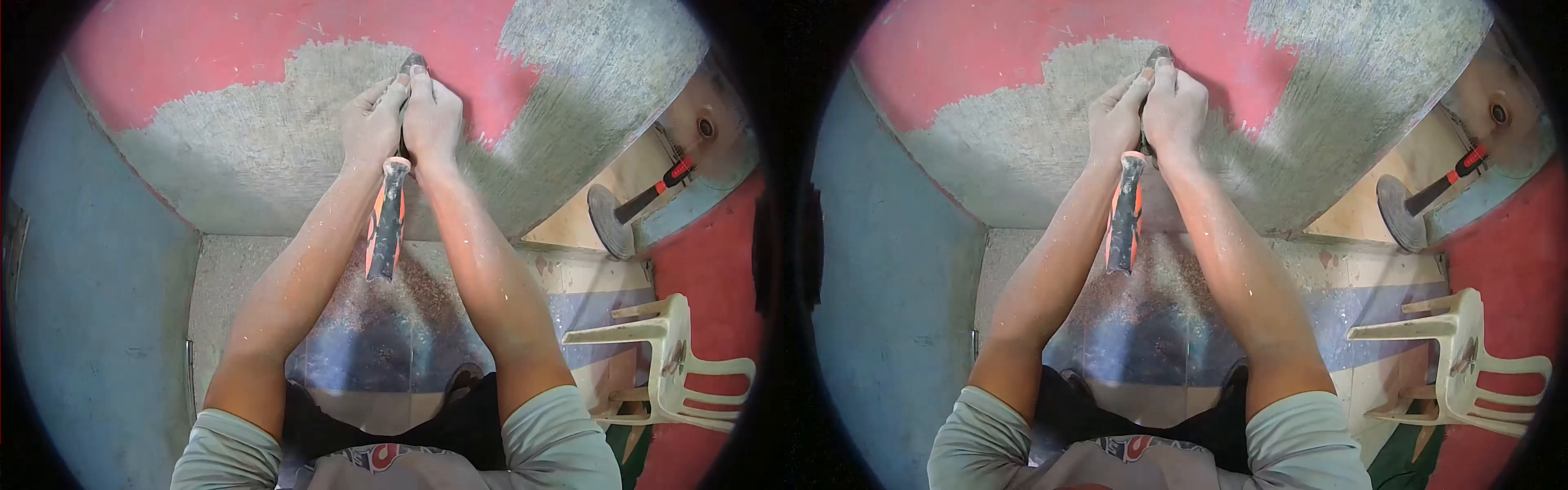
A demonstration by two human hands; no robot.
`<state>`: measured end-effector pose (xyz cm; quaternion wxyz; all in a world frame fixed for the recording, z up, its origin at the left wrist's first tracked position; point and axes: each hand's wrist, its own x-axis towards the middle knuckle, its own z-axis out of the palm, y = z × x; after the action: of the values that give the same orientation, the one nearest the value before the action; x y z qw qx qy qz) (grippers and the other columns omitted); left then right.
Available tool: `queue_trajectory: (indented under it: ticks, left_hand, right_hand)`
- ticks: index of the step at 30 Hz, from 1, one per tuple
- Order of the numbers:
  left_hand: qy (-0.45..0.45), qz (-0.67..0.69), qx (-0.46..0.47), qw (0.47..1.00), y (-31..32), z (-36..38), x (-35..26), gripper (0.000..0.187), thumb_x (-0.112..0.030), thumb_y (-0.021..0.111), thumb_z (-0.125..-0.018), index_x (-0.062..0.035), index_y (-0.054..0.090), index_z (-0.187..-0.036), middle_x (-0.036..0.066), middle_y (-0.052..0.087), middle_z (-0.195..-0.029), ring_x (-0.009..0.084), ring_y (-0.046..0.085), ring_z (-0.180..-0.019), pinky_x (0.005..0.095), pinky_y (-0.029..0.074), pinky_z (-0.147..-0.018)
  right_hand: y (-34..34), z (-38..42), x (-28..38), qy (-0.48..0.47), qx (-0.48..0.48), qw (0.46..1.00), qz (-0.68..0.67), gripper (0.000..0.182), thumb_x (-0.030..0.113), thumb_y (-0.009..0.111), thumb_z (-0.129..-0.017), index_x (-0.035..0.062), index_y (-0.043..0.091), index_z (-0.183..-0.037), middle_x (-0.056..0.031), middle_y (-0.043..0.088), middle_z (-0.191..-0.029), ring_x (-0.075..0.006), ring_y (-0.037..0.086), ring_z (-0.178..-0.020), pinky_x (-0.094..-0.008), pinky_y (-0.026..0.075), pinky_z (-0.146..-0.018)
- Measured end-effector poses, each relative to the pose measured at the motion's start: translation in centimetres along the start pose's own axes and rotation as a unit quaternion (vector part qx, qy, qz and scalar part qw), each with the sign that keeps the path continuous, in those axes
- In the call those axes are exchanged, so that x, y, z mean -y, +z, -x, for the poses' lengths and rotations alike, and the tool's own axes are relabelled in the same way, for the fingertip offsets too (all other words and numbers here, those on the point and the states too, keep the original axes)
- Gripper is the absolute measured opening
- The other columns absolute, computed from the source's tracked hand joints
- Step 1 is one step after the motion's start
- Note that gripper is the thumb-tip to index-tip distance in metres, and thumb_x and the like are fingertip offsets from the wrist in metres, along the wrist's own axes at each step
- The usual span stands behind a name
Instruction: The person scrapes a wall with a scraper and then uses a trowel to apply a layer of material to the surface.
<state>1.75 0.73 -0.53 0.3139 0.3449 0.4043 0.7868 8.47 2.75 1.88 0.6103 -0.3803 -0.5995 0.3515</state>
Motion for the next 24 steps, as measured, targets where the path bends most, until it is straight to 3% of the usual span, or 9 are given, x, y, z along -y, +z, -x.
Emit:
queue_trajectory:
  ticks: [5, 8, 9, 12, 13, 16, 17, 21, 24]
  left_hand:
    - [-0.036, -0.082, 0.015, 0.996, -3.0, 1.6, 4.3, 0.032, -0.021, 0.072, -0.095, 0.0039, 0.075, -0.114, 0.007, 0.076, -0.098, 0.0105, 0.065, -0.09, 0.0273, 0.052, -0.081]
    - [-0.069, -0.022, -0.003, 0.997, -2.8, 2.4, 5.1, 0.032, -0.022, 0.074, -0.094, 0.0037, 0.075, -0.114, 0.008, 0.076, -0.098, 0.0106, 0.066, -0.091, 0.0269, 0.052, -0.081]
    - [-0.007, -0.091, -0.013, 0.996, -1.9, 2.5, 2.9, 0.031, -0.022, 0.074, -0.094, 0.0035, 0.076, -0.112, 0.007, 0.076, -0.095, 0.0101, 0.065, -0.088, 0.0263, 0.052, -0.079]
    - [0.012, -0.056, 0.011, 0.998, -0.5, -0.2, 0.4, 0.03, -0.021, 0.075, -0.093, 0.0034, 0.076, -0.112, 0.006, 0.075, -0.094, 0.0096, 0.065, -0.085, 0.025, 0.052, -0.077]
    - [-0.02, 0.023, 0.031, 0.999, -0.2, -0.7, 0.4, 0.031, -0.021, 0.074, -0.094, 0.0039, 0.076, -0.112, 0.006, 0.075, -0.095, 0.0097, 0.065, -0.085, 0.0255, 0.051, -0.077]
    - [-0.032, 0.014, 0.017, 0.999, -0.4, -0.1, 0.9, 0.031, -0.021, 0.074, -0.094, 0.004, 0.076, -0.112, 0.006, 0.075, -0.095, 0.0094, 0.065, -0.085, 0.0257, 0.051, -0.076]
    - [0.016, -0.047, 0.002, 0.999, -0.8, 0.1, 2.1, 0.028, -0.019, 0.072, -0.095, 0.0041, 0.075, -0.112, 0.005, 0.074, -0.092, 0.0083, 0.063, -0.082, 0.025, 0.051, -0.074]
    - [-0.053, 0.01, -0.014, 0.998, -1.8, 2.9, 4.4, 0.029, -0.018, 0.069, -0.096, 0.0056, 0.074, -0.114, 0.007, 0.074, -0.096, 0.0104, 0.064, -0.087, 0.0269, 0.051, -0.08]
    - [0.041, -0.039, -0.008, 0.998, -1.0, 1.2, 3.2, 0.028, -0.017, 0.07, -0.096, 0.0054, 0.074, -0.113, 0.007, 0.074, -0.098, 0.0092, 0.063, -0.09, 0.0257, 0.05, -0.082]
  right_hand:
    - [0.5, 2.6, -6.4, -0.021, -0.027, 0.999, 0.017, 0.046, 0.032, 0.053, -0.102, -0.0077, 0.066, -0.082, -0.0219, 0.061, -0.067, -0.0264, 0.059, -0.065, -0.0445, 0.046, -0.066]
    - [0.1, 3.1, -6.8, 0.047, -0.003, 0.998, 0.045, 0.046, 0.032, 0.052, -0.102, -0.0073, 0.066, -0.082, -0.0214, 0.062, -0.067, -0.0251, 0.059, -0.065, -0.0443, 0.046, -0.067]
    - [0.4, 2.6, -5.5, 0.007, -0.024, 1.0, 0.007, 0.046, 0.032, 0.052, -0.102, -0.0073, 0.065, -0.082, -0.0204, 0.062, -0.066, -0.0239, 0.057, -0.064, -0.0439, 0.045, -0.066]
    - [0.2, 0.4, -0.8, -0.002, -0.025, 1.0, -0.002, 0.046, 0.032, 0.052, -0.103, -0.0076, 0.064, -0.081, -0.0186, 0.061, -0.065, -0.0224, 0.054, -0.062, -0.0433, 0.044, -0.064]
    - [0.4, -0.1, -0.6, 0.011, -0.021, 0.999, -0.037, 0.046, 0.031, 0.052, -0.103, -0.008, 0.064, -0.081, -0.0183, 0.058, -0.063, -0.0221, 0.051, -0.061, -0.0428, 0.043, -0.063]
    - [0.1, 0.5, -0.9, 0.001, -0.024, 1.0, 0.014, 0.046, 0.031, 0.053, -0.103, -0.0081, 0.063, -0.081, -0.019, 0.057, -0.063, -0.0218, 0.05, -0.06, -0.0427, 0.043, -0.063]
    - [0.0, 0.8, -1.9, -0.012, -0.018, 1.0, 0.015, 0.046, 0.031, 0.053, -0.102, -0.0077, 0.064, -0.082, -0.0213, 0.058, -0.064, -0.0243, 0.053, -0.06, -0.0437, 0.044, -0.064]
    - [-0.2, 2.8, -5.5, 0.016, -0.005, 0.999, 0.05, 0.046, 0.032, 0.052, -0.102, -0.0069, 0.065, -0.082, -0.0241, 0.061, -0.068, -0.0311, 0.058, -0.062, -0.046, 0.045, -0.065]
    - [-0.1, 0.6, -4.7, -0.051, 0.0, 0.998, 0.047, 0.045, 0.032, 0.052, -0.102, -0.0065, 0.066, -0.082, -0.0237, 0.062, -0.068, -0.0307, 0.056, -0.061, -0.0456, 0.045, -0.066]
